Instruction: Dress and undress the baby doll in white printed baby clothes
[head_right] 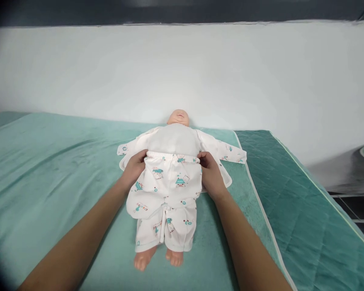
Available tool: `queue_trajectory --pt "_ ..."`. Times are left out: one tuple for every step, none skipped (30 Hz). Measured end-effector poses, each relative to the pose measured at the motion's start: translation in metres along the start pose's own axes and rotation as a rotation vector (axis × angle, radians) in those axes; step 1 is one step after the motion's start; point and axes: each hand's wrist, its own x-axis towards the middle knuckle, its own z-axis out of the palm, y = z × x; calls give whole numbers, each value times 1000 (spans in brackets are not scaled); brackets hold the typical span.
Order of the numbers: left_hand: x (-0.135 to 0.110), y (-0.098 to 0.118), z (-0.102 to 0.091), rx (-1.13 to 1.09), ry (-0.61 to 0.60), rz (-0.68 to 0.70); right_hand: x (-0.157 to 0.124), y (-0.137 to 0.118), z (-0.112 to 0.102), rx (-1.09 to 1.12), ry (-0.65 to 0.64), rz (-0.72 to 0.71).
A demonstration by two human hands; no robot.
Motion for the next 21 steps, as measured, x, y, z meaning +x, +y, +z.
queue_trajectory --pt "0 -3 -1 12 69 59 -1 -2 0 -39 7 -42" --pt "0 -5 -2 22 131 128 -3 -4 0 -82 15 -99" --pt "0 -6 -3 35 168 203 -5 -7 0 -124 24 -164" --pt "-1 -6 -4 59 171 275 -7 -9 -1 -165 27 -225" --pt "-2 -5 -5 99 143 339 -9 -12 -1 -203 21 -272" --pt "-3 -4 -6 152 102 390 -11 -14 0 -240 4 -300" --pt "-4 -2 -6 212 59 424 -12 -15 0 -275 -24 -314" --pt "-5 1 -7 272 21 447 -13 -17 -1 -316 -63 -320" --pt "-6 3 -8 329 -8 462 -14 -18 -1 -366 -106 -331" --pt "-6 5 -8 379 -31 471 -14 -18 -1 -418 -143 -352" --pt "-7 7 -9 419 -52 475 -14 -19 -1 -470 -172 -380" --pt "-7 8 -9 450 -78 473 -14 -20 -2 -522 -194 -404" --pt "-7 9 -10 472 -106 467 -14 -20 -2 -570 -211 -417" --pt "-7 9 -10 488 -132 460 -13 -21 -2 -610 -224 -412" --pt "-6 9 -11 502 -153 457 -12 -22 -2 -640 -238 -396" --pt "-6 9 -11 516 -167 463 -11 -24 -2 -665 -255 -375" --pt "-6 9 -11 533 -175 476 -10 -25 -2 -686 -273 -361" --pt "-6 8 -11 553 -174 497 -9 -26 -2 -702 -292 -361" --pt "-5 8 -10 576 -167 522 -9 -26 -2 -716 -310 -379" --pt "-5 8 -9 601 -159 546 -8 -27 -2 -731 -327 -408" --pt "-4 7 -9 632 -146 559 -7 -26 -2 -744 -339 -442"
